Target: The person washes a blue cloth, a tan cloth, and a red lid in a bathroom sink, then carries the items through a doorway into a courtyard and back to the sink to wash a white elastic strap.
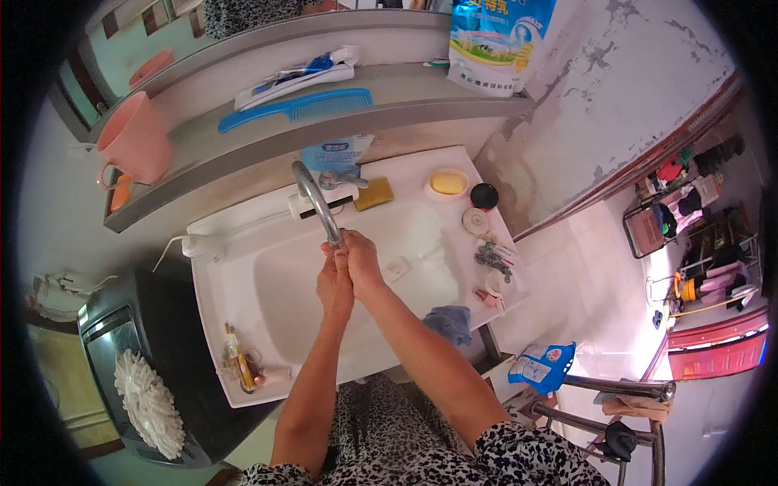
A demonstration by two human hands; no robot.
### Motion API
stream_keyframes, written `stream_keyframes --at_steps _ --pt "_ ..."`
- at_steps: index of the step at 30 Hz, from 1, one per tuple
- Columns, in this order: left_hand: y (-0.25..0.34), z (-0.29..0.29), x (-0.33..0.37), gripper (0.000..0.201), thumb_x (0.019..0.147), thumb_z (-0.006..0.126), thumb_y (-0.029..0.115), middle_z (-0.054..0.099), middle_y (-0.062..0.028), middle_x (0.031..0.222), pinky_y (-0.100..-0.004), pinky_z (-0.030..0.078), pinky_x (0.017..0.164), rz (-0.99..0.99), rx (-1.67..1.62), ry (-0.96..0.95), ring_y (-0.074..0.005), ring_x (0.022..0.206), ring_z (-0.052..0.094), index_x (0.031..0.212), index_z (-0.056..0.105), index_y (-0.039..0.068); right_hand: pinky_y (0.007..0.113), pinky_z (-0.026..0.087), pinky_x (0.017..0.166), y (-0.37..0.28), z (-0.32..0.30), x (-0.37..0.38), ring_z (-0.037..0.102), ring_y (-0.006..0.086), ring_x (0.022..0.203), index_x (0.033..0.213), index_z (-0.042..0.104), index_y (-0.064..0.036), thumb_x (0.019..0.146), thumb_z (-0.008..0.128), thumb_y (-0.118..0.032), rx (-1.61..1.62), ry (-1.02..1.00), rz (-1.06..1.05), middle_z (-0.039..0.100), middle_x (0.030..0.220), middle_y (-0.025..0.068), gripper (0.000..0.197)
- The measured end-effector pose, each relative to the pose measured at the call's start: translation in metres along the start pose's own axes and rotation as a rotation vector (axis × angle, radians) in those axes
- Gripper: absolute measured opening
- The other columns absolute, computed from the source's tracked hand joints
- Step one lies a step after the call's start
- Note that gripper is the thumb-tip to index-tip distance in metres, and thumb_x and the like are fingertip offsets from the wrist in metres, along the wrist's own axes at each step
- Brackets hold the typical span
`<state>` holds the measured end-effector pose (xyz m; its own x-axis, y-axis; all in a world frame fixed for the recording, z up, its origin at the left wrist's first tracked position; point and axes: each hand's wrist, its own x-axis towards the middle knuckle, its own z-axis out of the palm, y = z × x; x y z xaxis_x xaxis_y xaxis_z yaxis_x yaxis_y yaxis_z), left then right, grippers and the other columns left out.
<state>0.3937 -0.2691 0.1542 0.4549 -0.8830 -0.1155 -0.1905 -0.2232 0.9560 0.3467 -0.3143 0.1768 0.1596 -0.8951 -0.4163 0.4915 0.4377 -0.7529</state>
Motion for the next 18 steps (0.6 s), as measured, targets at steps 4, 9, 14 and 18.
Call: stream_keyframes --at_steps 4,9,14,18 --pt "-0.014 -0.019 0.024 0.05 0.09 0.041 0.049 0.061 -0.0078 0.069 -0.031 0.043 0.059 -0.198 0.008 -0.213 -0.017 0.064 0.056 0.096 0.063 0.004 0.029 0.044 0.074 0.006 -0.001 -0.011 0.054 0.0157 0.082 0.101 0.055 0.0013 0.093 0.039 -0.025 0.013 -0.019 0.085 0.061 0.089 0.0079 0.032" --pt "-0.01 -0.017 0.02 0.037 0.092 0.046 0.035 0.05 -0.0008 0.069 -0.0259 0.04 0.061 -0.222 -0.538 -0.029 -0.0101 0.065 0.041 0.078 0.053 0.002 0.038 0.039 0.089 0.046 -0.009 -0.029 0.053 0.0294 0.101 0.112 0.052 -0.0012 0.095 0.032 -0.033 -0.824 -0.01 -0.544 0.057 0.108 0.0145 0.041" --pt "-0.021 0.001 0.005 0.03 0.092 0.046 0.023 0.055 -0.0088 0.1 -0.0299 0.043 0.078 0.145 -0.542 0.051 -0.0176 0.087 0.051 0.117 0.044 0.005 0.034 0.042 0.086 0.03 -0.01 -0.018 0.054 0.0217 0.095 0.119 0.047 -0.0064 0.094 0.037 -0.038 0.004 0.11 -0.012 0.056 0.103 0.0072 0.041" --pt "0.003 -0.001 -0.007 0.034 0.089 0.047 0.009 0.055 -0.009 0.102 -0.0308 0.041 0.087 0.189 -0.279 -0.091 -0.0187 0.095 0.052 0.122 0.041 0.005 0.028 0.044 0.079 0.032 -0.038 0.001 0.054 0.0155 0.091 0.117 0.048 -0.007 0.092 0.039 -0.039 0.152 -0.05 0.244 0.056 0.102 0.0041 0.042"
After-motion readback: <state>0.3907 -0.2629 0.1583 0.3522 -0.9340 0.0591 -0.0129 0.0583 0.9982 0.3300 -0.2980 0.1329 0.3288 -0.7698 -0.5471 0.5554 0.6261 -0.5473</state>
